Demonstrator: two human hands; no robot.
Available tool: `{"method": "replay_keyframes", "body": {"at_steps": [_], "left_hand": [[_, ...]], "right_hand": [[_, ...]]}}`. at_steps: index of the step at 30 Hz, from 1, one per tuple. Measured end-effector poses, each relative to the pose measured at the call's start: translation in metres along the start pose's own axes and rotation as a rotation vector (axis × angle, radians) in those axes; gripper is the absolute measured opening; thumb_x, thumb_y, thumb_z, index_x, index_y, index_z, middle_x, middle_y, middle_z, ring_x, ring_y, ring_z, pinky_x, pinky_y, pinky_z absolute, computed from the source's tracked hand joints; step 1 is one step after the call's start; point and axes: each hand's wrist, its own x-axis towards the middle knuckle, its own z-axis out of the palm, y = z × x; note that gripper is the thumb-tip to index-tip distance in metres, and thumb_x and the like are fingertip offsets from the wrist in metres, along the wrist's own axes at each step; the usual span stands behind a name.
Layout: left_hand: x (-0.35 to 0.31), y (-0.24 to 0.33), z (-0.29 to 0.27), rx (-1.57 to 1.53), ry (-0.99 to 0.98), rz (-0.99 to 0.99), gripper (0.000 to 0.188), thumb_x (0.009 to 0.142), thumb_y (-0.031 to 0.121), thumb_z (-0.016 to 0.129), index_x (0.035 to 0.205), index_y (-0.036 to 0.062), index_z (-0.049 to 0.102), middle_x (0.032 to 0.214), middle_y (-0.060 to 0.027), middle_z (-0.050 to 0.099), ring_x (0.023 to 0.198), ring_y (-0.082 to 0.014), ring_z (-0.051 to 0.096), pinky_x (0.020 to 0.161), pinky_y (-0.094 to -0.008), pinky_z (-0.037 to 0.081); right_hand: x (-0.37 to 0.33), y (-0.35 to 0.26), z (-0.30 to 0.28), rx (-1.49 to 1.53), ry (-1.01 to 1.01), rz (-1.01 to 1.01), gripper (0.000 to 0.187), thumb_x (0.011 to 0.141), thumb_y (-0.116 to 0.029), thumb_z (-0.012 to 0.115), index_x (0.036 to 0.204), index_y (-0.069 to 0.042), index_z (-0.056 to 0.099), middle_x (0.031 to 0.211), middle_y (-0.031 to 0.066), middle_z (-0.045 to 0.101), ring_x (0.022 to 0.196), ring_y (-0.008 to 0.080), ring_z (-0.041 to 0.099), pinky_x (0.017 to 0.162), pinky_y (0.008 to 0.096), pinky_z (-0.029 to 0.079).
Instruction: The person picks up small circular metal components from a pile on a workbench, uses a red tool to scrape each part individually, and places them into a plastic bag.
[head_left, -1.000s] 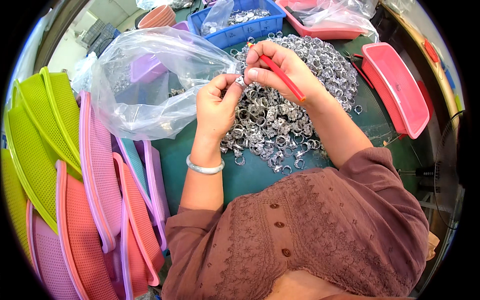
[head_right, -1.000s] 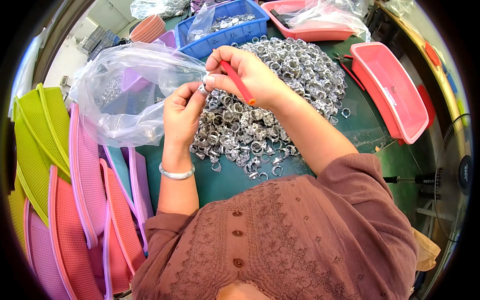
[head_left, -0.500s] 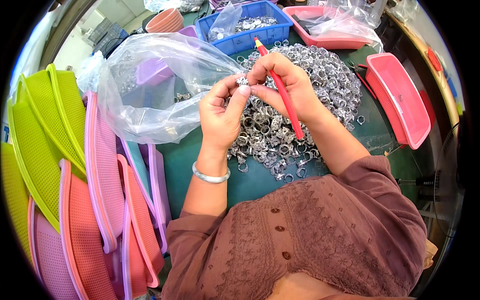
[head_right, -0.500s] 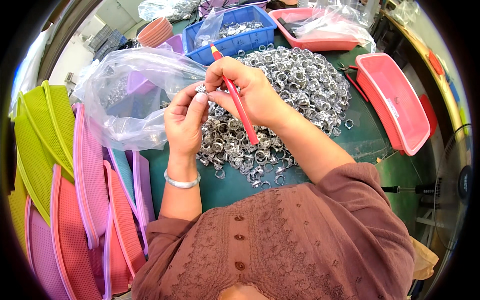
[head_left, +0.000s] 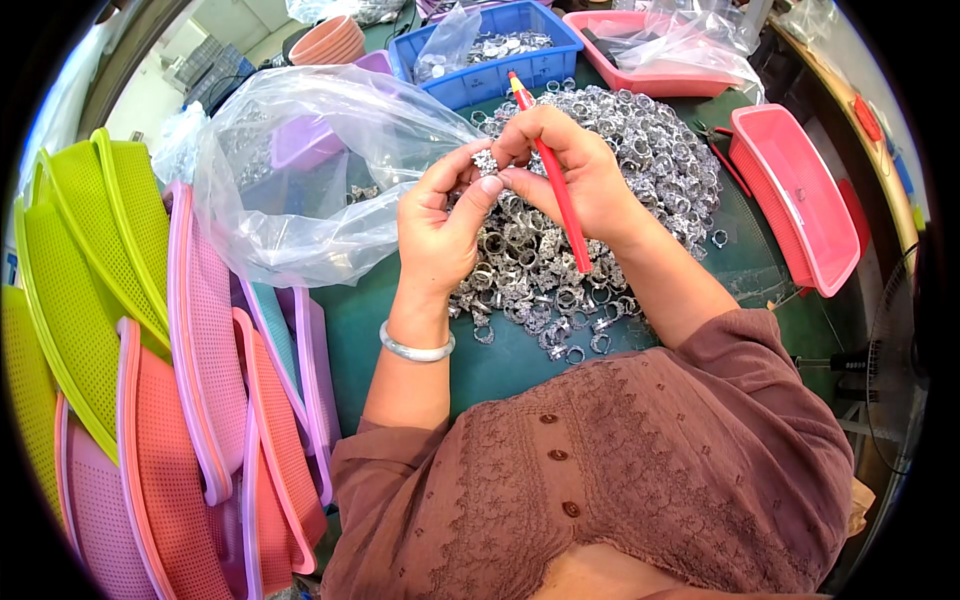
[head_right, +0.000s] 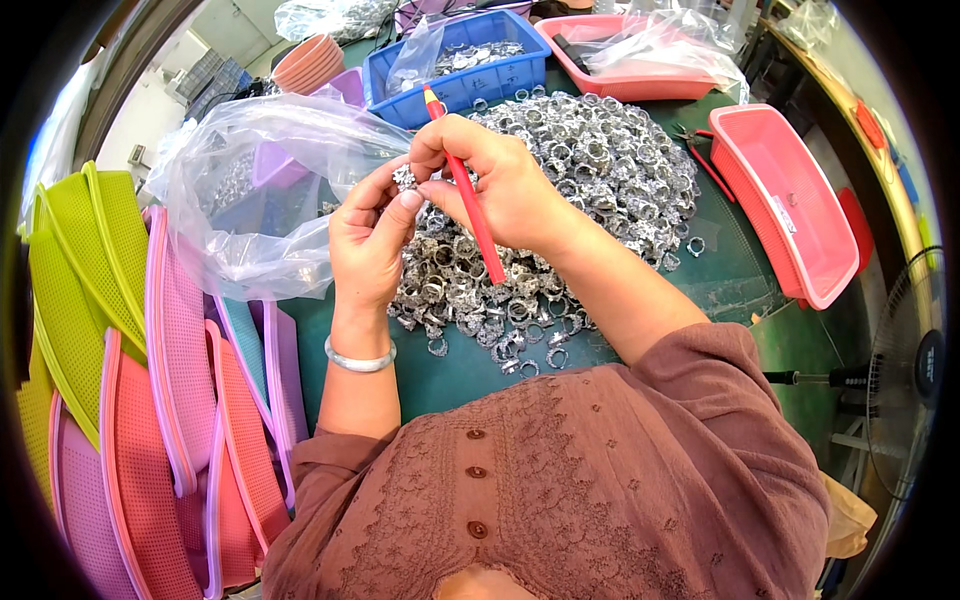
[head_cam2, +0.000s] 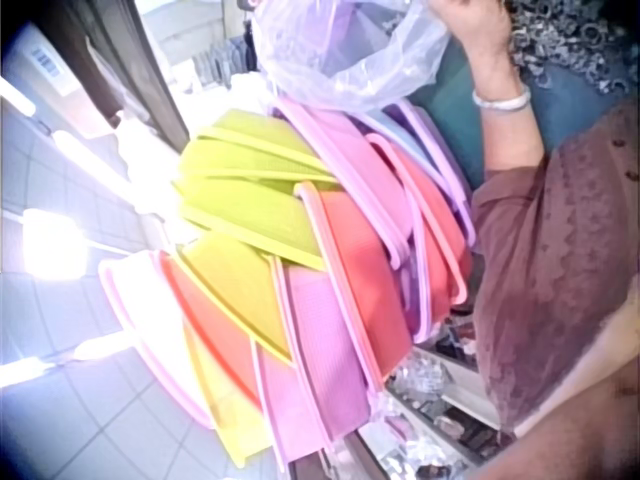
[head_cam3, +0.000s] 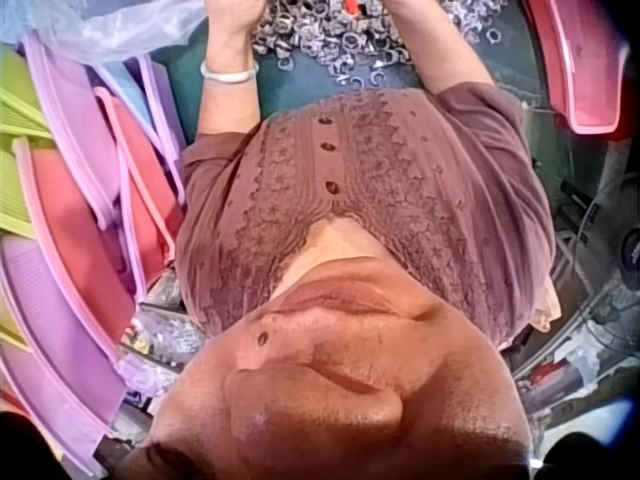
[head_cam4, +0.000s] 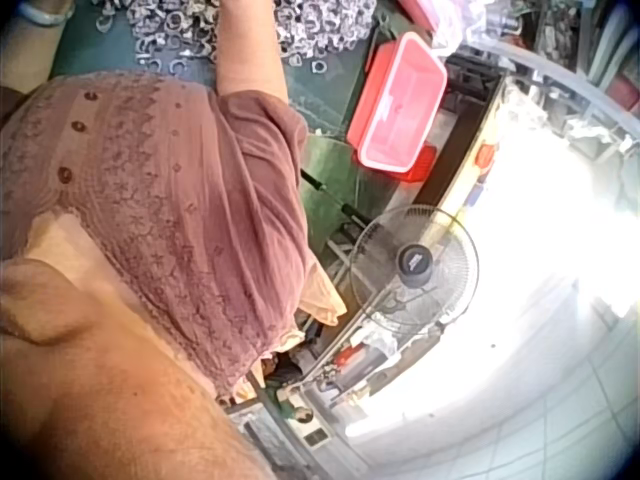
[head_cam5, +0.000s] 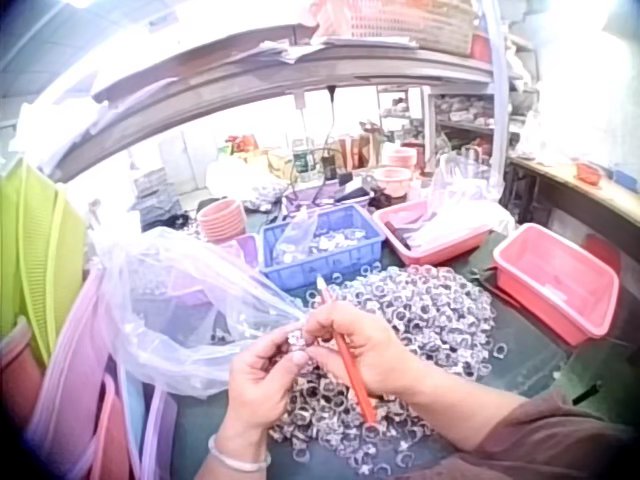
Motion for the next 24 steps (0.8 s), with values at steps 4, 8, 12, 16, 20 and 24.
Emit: {"method": "replay_keyframes", "body": {"at_steps": [4, 8, 12, 16, 20, 24], "left_hand": [[0.0009, 0.0, 0.0008, 0.025, 0.014, -0.003, 0.029, 0.08, 0.0, 0.06, 0.109, -0.0024, 0.055, 0.076, 0.0033, 0.05, 0.067, -0.003, 0.043, 0.058, -0.0161, 0.035], [0.0009, -0.0041, -0.0022, 0.046, 0.009, 0.02, 0.031, 0.08, -0.001, 0.06, 0.111, -0.0007, 0.056, 0.078, 0.0034, 0.049, 0.069, -0.0036, 0.043, 0.06, -0.0168, 0.036], [0.0012, -0.005, -0.0017, 0.085, 0.015, 0.063, 0.034, 0.079, -0.001, 0.061, 0.112, 0.0013, 0.056, 0.08, 0.0033, 0.049, 0.071, -0.0044, 0.043, 0.062, -0.0177, 0.037], [0.0006, -0.0051, -0.0016, 0.083, 0.015, 0.082, 0.036, 0.078, -0.001, 0.062, 0.113, 0.0017, 0.056, 0.081, 0.003, 0.049, 0.071, -0.0046, 0.044, 0.063, -0.0181, 0.038], [0.0012, -0.004, -0.0021, 0.076, 0.01, 0.043, 0.037, 0.077, -0.002, 0.062, 0.113, 0.0002, 0.055, 0.083, 0.002, 0.051, 0.072, -0.0047, 0.045, 0.064, -0.0181, 0.039], [0.0012, -0.0033, -0.0013, 0.036, 0.03, 0.006, 0.038, 0.076, -0.003, 0.062, 0.113, -0.0018, 0.054, 0.087, 0.0003, 0.054, 0.072, -0.005, 0.047, 0.066, -0.0184, 0.041]], "right_hand": [[0.0004, 0.0018, -0.001, 0.01, -0.013, 0.004, 0.024, 0.072, 0.005, 0.061, 0.093, -0.002, 0.051, 0.08, 0.004, 0.056, 0.075, 0.0119, 0.055, 0.068, 0.0252, 0.046], [-0.0002, 0.0017, -0.0001, 0.051, 0.001, 0.018, 0.024, 0.073, 0.005, 0.061, 0.094, -0.002, 0.051, 0.08, 0.0038, 0.056, 0.075, 0.0115, 0.054, 0.069, 0.0249, 0.045], [-0.0016, 0.0007, -0.0002, 0.098, -0.003, 0.062, 0.021, 0.076, 0.005, 0.059, 0.094, -0.002, 0.051, 0.085, 0.0037, 0.054, 0.08, 0.0103, 0.052, 0.074, 0.0245, 0.044], [-0.0017, -0.0004, -0.0011, 0.115, -0.02, 0.086, 0.02, 0.076, 0.006, 0.058, 0.094, -0.002, 0.051, 0.087, 0.0037, 0.053, 0.082, 0.01, 0.052, 0.076, 0.0247, 0.043], [-0.0024, 0.0007, 0.0, 0.1, 0.004, 0.087, 0.021, 0.075, 0.005, 0.059, 0.094, -0.002, 0.051, 0.085, 0.0038, 0.054, 0.08, 0.0104, 0.053, 0.074, 0.0246, 0.044], [-0.0022, 0.0032, 0.0009, 0.078, 0.033, 0.057, 0.024, 0.074, 0.004, 0.061, 0.094, -0.002, 0.051, 0.08, 0.0041, 0.057, 0.076, 0.011, 0.055, 0.07, 0.0247, 0.046]]}}
